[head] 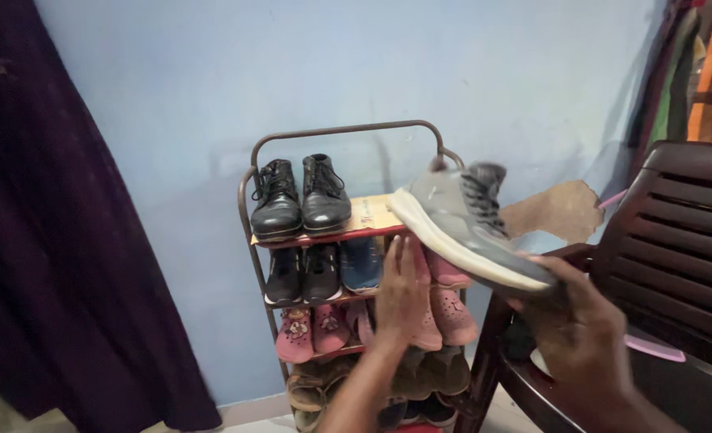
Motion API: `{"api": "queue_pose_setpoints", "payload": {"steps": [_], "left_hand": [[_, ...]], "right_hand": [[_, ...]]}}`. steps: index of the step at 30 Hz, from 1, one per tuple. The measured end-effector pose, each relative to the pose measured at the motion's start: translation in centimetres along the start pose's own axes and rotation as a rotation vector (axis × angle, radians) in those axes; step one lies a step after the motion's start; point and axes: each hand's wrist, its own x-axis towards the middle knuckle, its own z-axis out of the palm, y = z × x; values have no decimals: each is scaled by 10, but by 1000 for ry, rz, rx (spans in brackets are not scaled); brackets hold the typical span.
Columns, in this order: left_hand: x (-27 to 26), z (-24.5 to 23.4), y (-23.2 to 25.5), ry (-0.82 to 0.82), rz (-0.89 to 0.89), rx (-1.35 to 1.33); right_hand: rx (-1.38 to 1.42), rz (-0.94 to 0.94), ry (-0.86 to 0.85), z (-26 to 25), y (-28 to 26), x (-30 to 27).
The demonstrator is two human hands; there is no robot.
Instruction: The person wipes the exterior of several shoes with a dark cloth and then places them on a shoe rack. The person handles black boots and gray sneakers, wiping each shoe before arranging them on the top shelf of the rack.
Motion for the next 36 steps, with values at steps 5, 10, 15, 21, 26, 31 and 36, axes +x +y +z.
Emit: {"api": "queue_pose_setpoints", "payload": {"steps": [5,10,15,21,26,31,36], "left_hand": [[23,-30,-52,-148,66,490],[35,-35,-88,-281,184,588],[50,-30,-85,-419,103,551],[46,-19,-94,-359,126,557],[29,5,-112,-230,168,599],[30,4,-110,-255,170,607],[41,-28,-79,-374,89,454]], "right_hand": [[-170,-456,-38,42,26,45],[-475,-680,-78,89,57,82],[-527,-709,-40,118,84,107],[-477,-623,-28,142,94,122],[-408,-512,-110,169,78,136],[-339,-446,-204,193,80,146],[-377,-401,-187,207,101,150]]}}
